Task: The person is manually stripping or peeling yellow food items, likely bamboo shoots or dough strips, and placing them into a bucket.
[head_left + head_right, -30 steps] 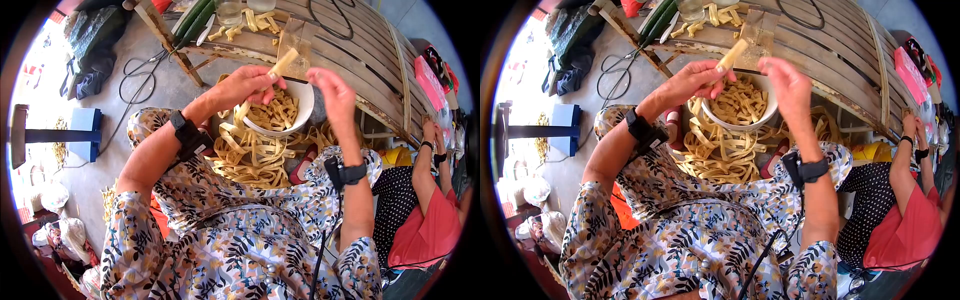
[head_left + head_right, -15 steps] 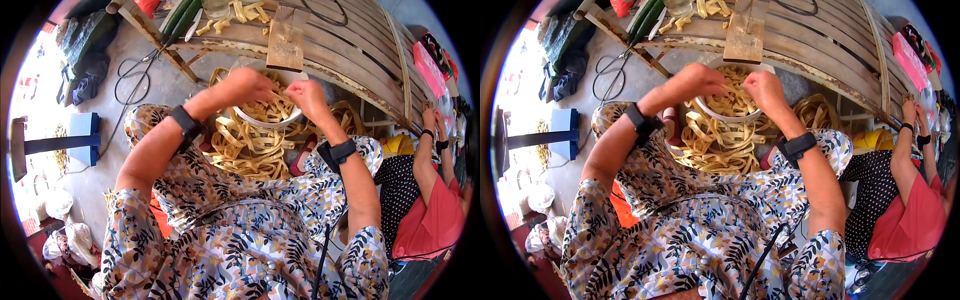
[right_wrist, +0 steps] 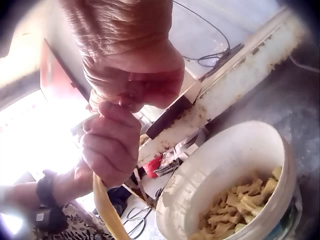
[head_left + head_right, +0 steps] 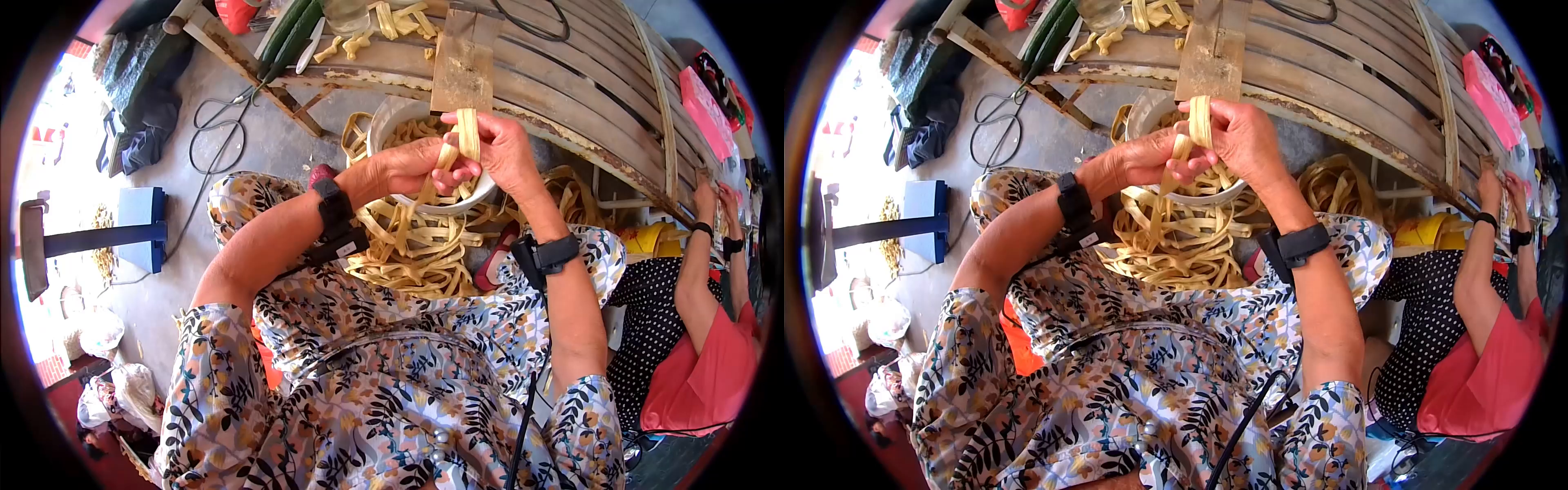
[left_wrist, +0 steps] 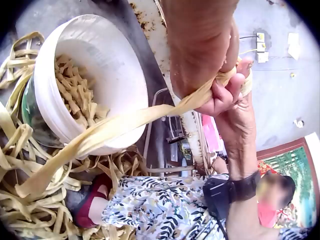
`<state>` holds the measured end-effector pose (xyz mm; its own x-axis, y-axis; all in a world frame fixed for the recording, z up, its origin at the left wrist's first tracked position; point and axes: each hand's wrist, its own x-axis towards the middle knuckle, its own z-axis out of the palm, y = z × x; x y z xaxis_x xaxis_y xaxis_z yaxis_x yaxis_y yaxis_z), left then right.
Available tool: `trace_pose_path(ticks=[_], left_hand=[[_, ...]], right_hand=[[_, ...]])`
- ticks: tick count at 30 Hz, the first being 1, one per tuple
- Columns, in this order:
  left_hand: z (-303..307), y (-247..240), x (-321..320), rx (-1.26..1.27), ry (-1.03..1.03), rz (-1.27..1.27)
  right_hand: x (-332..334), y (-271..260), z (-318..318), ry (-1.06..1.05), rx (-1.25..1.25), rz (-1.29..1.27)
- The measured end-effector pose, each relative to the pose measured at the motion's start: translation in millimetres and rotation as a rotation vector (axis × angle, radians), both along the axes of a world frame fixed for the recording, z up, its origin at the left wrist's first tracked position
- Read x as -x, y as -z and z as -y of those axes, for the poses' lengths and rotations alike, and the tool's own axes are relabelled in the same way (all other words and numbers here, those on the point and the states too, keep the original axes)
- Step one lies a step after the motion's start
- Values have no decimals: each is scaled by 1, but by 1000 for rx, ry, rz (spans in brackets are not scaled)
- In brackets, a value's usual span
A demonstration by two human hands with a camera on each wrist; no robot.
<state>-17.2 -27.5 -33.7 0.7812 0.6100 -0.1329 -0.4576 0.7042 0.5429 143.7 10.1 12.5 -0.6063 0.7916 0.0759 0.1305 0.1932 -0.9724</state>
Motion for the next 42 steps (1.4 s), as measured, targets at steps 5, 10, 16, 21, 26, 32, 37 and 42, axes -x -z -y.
trace_pose_path(ticks=[5, 10, 16, 21, 26, 32, 37, 42], left_hand=[[-3, -8, 1, -23, -60, -20], [-12, -29, -5, -240, -663, -650], [-7, -42, -2, -513, -690, -905], [-5, -47, -4, -577, -609, -995], [-4, -31, -9, -846, -748, -1201], [-8, -39, -5, -124, -602, -549], [-3, -52, -9, -245, -471, -606], [-1, -45, 5, -123, -324, -420]], right_hand=[[3, -10, 8, -13, 99, -69], [5, -2, -3, 392, -703, 175], [5, -2, -12, 190, 138, 106], [3, 14, -15, 195, -61, 289], [12, 17, -1, 276, -402, 143], [-3, -5, -7, 448, 36, -378], [-23, -9, -18, 580, 413, -547], [-25, -9, -15, 442, 462, -434]])
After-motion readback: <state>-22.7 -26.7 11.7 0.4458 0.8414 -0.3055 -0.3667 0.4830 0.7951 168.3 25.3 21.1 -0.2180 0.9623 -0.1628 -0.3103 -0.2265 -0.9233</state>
